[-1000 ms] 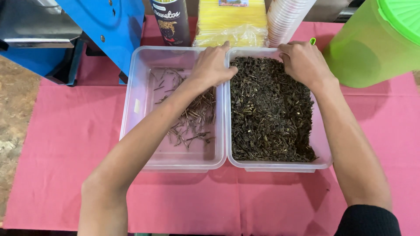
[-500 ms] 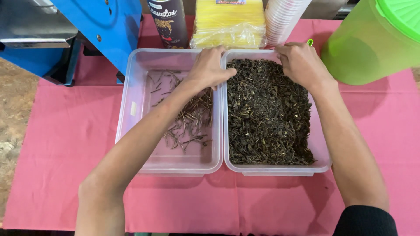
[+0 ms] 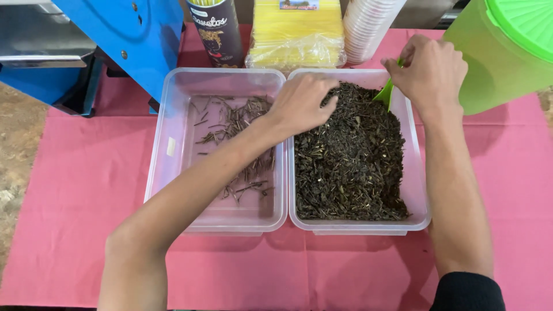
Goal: The person sorts dried plant material by hand, picking out longer stems and placing them into a separate container. The person occasionally uses a green plastic scoop to move material within the main container while continuing to separate stems.
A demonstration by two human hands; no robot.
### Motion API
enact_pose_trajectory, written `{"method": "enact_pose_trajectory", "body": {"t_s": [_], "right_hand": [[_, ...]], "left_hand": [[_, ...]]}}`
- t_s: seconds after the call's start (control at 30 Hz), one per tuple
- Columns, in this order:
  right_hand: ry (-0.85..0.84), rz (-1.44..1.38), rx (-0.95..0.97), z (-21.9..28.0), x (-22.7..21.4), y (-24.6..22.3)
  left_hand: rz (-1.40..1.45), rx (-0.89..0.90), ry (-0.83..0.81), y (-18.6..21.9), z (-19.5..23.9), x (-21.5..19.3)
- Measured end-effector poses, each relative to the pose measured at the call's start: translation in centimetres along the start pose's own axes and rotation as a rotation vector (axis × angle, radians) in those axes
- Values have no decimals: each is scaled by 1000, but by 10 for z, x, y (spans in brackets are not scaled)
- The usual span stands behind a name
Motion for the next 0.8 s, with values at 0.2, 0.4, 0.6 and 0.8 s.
{"method": "enact_pose_trajectory", "body": {"t_s": [0.2,0.4,0.6,0.8], "right_hand": [[-106,-40,-1,2,13,4],[-39,-490,-131,2,-2,-12],[-307,-482,-349,-4,-14,-12],[-136,-460,-571,5,-36,4]], "left_hand": [[-76,311,-10,32,-27,33],[-227,293,81,34,-58,53],[-10,193,24,37,-55,30],[217,98,-43,23,-37,18]]}}
Point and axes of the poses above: each hand's wrist, its own z-axis away from the middle knuckle, its own x-axis out of the palm, y = z × x, the point moved 1 cm from there along -z, towards the middle knuckle, and after that the axes turned 9 degrees about -x, right-handed, at the moved point
